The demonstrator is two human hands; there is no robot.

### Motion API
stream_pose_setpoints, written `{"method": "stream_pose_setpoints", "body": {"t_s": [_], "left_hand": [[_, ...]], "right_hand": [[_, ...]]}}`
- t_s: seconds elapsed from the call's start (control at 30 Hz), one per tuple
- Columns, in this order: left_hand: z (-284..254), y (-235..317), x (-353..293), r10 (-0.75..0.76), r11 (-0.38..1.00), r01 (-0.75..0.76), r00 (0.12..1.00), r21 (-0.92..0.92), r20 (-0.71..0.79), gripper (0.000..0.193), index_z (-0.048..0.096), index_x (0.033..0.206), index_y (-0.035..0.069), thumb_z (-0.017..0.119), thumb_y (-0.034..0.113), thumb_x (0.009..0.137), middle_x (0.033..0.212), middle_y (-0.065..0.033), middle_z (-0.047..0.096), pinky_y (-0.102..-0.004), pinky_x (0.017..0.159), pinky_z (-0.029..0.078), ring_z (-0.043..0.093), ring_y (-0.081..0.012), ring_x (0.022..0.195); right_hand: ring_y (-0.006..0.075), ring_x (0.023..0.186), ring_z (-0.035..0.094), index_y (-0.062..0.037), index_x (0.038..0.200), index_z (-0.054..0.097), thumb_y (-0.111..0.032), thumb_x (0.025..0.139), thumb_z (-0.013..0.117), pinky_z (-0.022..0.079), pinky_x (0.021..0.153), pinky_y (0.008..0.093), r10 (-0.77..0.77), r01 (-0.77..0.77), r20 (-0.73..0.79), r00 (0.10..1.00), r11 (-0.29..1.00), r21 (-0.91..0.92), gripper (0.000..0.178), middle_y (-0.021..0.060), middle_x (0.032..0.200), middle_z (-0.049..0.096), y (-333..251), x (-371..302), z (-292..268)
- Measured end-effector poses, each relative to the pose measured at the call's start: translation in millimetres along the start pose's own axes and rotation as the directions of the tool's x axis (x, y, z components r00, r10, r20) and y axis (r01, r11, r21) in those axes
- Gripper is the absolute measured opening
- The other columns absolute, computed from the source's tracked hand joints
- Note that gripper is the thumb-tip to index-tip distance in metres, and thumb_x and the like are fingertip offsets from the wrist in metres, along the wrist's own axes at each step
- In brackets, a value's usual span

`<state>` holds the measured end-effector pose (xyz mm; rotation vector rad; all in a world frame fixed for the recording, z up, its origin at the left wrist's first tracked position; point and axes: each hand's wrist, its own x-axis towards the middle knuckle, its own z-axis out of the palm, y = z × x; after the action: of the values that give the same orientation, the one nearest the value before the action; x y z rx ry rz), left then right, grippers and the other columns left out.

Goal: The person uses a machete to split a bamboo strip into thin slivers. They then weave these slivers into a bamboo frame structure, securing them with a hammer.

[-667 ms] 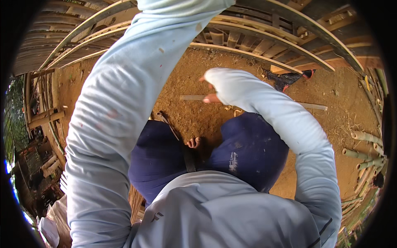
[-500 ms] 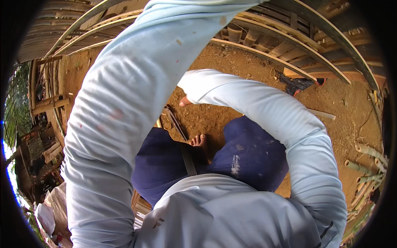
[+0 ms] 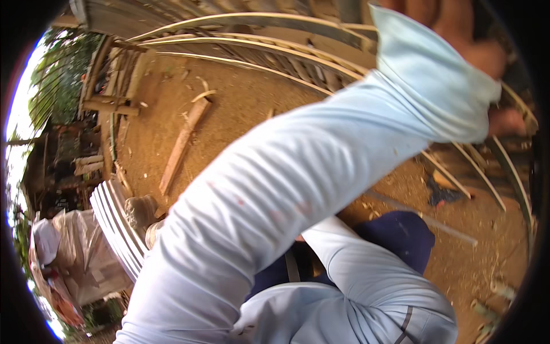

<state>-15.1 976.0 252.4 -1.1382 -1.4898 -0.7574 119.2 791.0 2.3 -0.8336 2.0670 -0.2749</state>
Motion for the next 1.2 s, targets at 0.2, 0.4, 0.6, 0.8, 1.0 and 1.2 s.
{"method": "stream_pose_setpoints", "body": {"t_s": [0.2,0.4,0.6,0.8,1.0,1.2], "left_hand": [[-26.7,13.9,-8.9,-0.162,0.983,0.166,0.985,-0.082,0.054,0.065,0.069,0.077,0.006,0.070,0.067,0.053,0.143,-0.0415,0.030,-0.0775,0.105,0.003,0.006,-0.0579,0.141],[-34.2,17.2,-7.9,-0.189,0.980,0.195,0.975,-0.040,0.121,0.067,0.072,0.073,0.006,0.069,0.069,0.053,0.146,-0.0418,0.026,-0.0782,0.106,0.001,0.004,-0.0575,0.142],[-43.6,20.3,-5.4,-0.202,0.979,0.205,0.971,-0.009,0.125,0.061,0.071,0.074,0.010,0.072,0.068,0.058,0.149,-0.0377,0.025,-0.0712,0.110,0.000,0.006,-0.0511,0.145],[-52.8,19.1,-5.0,-0.240,0.966,0.228,0.965,0.119,0.107,0.061,0.071,0.079,0.012,0.074,0.070,0.060,0.150,-0.0328,0.026,-0.0672,0.112,0.003,0.009,-0.0493,0.144],[-44.4,33.5,7.7,-0.238,0.966,0.221,0.963,0.132,0.129,0.062,0.073,0.081,0.014,0.075,0.071,0.059,0.146,-0.0316,0.029,-0.0647,0.113,0.004,0.011,-0.0507,0.141],[-51.2,30.9,6.0,-0.225,0.949,0.176,0.959,0.262,0.171,0.061,0.070,0.083,0.006,0.082,0.060,0.055,0.145,-0.0378,0.026,-0.0677,0.111,0.013,0.012,-0.0527,0.139]], "right_hand": [[0.0246,0.088,0.064,-0.0047,0.115,0.062,-0.014,0.084,0.067,0.052,0.073,0.0403,0.038,-0.033,0.077,0.996,0.998,-0.059,0.033,0.0130,0.103,0.069,-2.7,26.0,36.2],[0.0239,0.082,0.063,-0.0042,0.118,0.058,-0.009,0.083,0.065,0.052,0.068,0.0386,0.121,-0.121,0.071,0.990,0.993,0.003,0.036,0.0143,0.099,0.068,10.8,35.0,49.4],[0.0232,0.075,0.063,-0.0037,0.120,0.053,-0.004,0.082,0.062,0.051,0.063,0.0369,0.232,-0.221,-0.031,0.972,0.953,0.208,0.039,0.0157,0.096,0.067,28.6,27.2,41.7],[0.0224,0.068,0.062,-0.0033,0.122,0.049,0.001,0.080,0.060,0.050,0.058,0.0352,0.369,-0.236,-0.173,0.913,0.825,0.514,0.043,0.0170,0.092,0.066,40.5,-25.7,26.2],[0.0217,0.062,0.061,-0.0028,0.124,0.045,0.006,0.079,0.057,0.049,0.053,0.0335,0.650,-0.174,-0.213,0.729,0.478,0.861,0.048,0.0184,0.088,0.066,77.5,-136.3,45.3],[0.0190,0.059,0.061,-0.0020,0.121,0.043,0.014,0.077,0.053,0.048,0.050,0.0317,0.792,0.005,-0.230,0.566,0.275,0.961,0.048,0.0153,0.085,0.067,46.7,-290.2,66.9]]}}
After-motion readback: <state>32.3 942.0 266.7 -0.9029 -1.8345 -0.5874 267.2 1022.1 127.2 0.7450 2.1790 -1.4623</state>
